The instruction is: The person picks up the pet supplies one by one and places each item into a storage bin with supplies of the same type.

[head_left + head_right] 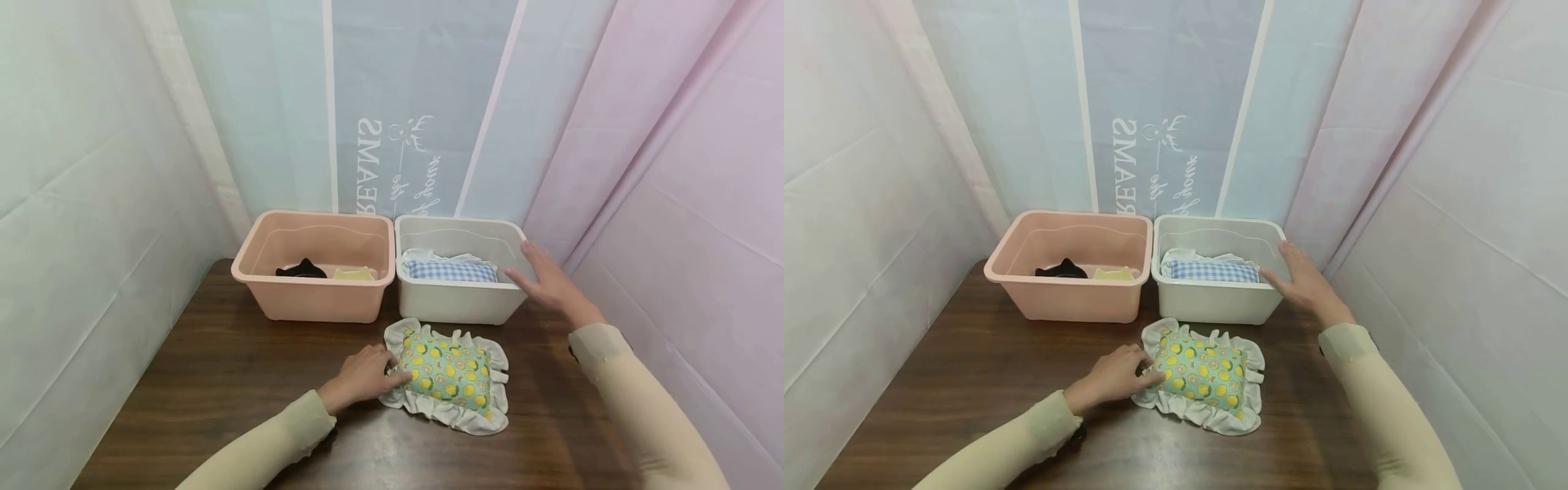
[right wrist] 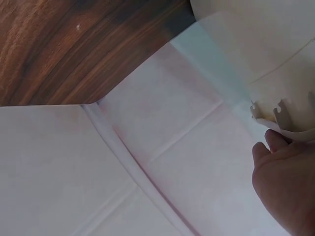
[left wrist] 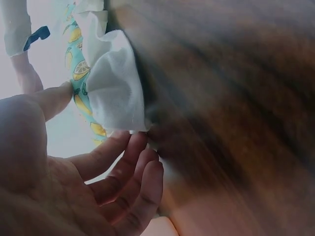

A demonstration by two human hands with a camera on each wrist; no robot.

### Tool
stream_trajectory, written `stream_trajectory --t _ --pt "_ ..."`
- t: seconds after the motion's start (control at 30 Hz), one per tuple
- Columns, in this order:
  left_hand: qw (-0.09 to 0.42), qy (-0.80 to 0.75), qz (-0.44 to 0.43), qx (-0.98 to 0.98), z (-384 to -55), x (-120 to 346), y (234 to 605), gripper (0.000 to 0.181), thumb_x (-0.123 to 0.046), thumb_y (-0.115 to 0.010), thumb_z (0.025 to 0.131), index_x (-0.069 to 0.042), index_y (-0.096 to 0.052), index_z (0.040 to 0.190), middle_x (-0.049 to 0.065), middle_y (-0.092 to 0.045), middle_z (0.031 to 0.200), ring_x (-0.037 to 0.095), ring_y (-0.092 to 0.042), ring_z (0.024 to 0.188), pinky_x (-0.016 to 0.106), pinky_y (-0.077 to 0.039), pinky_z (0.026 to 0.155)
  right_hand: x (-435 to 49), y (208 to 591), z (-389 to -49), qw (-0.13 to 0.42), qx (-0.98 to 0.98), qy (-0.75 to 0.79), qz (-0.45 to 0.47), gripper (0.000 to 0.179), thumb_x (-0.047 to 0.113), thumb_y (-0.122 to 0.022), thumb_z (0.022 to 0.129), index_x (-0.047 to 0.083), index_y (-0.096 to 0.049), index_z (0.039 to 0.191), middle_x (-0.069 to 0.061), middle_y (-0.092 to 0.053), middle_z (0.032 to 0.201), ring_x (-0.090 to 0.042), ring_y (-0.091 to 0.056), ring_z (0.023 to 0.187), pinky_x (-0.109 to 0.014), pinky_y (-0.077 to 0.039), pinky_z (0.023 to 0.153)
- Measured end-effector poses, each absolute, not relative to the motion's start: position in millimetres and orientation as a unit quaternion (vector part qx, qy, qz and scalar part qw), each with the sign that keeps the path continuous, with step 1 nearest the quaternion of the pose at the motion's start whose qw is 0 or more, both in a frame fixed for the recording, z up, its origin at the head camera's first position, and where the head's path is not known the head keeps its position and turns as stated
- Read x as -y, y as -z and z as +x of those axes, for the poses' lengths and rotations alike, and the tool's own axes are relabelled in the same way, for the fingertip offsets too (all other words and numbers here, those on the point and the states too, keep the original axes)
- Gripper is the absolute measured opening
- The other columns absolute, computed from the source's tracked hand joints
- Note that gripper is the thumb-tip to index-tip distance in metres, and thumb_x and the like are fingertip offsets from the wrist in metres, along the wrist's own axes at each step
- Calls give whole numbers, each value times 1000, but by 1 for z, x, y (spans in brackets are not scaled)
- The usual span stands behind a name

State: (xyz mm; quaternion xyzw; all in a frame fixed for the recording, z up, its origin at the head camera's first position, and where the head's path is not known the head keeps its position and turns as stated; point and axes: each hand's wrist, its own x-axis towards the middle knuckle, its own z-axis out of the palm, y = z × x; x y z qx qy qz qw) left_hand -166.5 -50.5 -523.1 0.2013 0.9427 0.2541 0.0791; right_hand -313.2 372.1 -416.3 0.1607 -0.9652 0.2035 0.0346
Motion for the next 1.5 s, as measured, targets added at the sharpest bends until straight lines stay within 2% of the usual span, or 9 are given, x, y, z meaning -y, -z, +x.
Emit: stream_trajectory --t 0.3,0.43,0.6,0.73,0.8,0.9,1.2,1.33,1.5 --pt "81 -260 194 -942 -166 47 527 45 -58 -73 98 -14 -77 107 -2 -67 107 17 -64 97 39 -57 78 -378 420 -314 33 967 -188 167 93 58 -49 110 3 -6 172 -20 -1 179 -48 1 164 -70 -5 129" --pt "83 -280 196 -936 -168 46 528 39 -55 -77 97 -17 -71 90 -5 -64 92 11 -57 80 33 -50 65 -380 420 -313 36 968 -182 169 93 57 -49 110 2 -6 172 -22 -1 179 -49 0 164 -71 -6 128" --pt "91 -319 194 -923 -168 47 530 42 -53 -80 95 -20 -59 78 -10 -51 76 7 -44 67 28 -37 59 -381 418 -310 42 970 -170 171 94 58 -47 110 1 -6 172 -22 -1 179 -49 -2 164 -70 -8 128" --pt "94 -369 204 -902 -169 49 531 52 -47 -81 96 -21 -45 69 -12 -33 63 6 -31 57 25 -26 55 -380 415 -309 39 971 -163 171 94 58 -46 111 -1 -5 171 -22 0 179 -48 -2 164 -71 -10 128" --pt "78 -390 222 -890 -171 51 536 55 -48 -80 97 -22 -40 68 -14 -29 62 5 -27 55 24 -24 55 -379 414 -309 35 972 -159 170 94 59 -45 111 -1 -4 171 -21 1 179 -48 -1 164 -71 -10 128" --pt "75 -412 227 -879 -171 52 535 53 -44 -81 97 -23 -42 69 -14 -32 63 4 -30 56 24 -27 55 -379 413 -309 27 973 -154 168 94 59 -44 111 0 -3 171 -21 3 179 -48 0 164 -72 -11 127" --pt "128 -455 211 -855 -169 52 531 36 -33 -84 96 -12 -59 82 -8 -49 72 6 -45 62 23 -39 59 -378 415 -309 25 974 -158 163 94 60 -44 111 1 -2 172 -19 4 179 -48 -1 164 -71 -10 128" --pt "139 -497 226 -826 -171 54 536 35 -25 -83 97 -7 -56 84 -9 -43 69 4 -42 61 21 -37 59 -378 416 -310 29 974 -158 162 94 61 -43 111 2 -1 172 -18 4 179 -47 -1 164 -71 -10 128" --pt "160 -549 230 -787 -169 56 533 36 -19 -80 99 -7 -49 84 -11 -36 65 3 -38 60 20 -34 58 -378 417 -309 29 974 -155 161 94 61 -43 111 3 -2 172 -17 4 180 -45 -1 165 -69 -10 129"
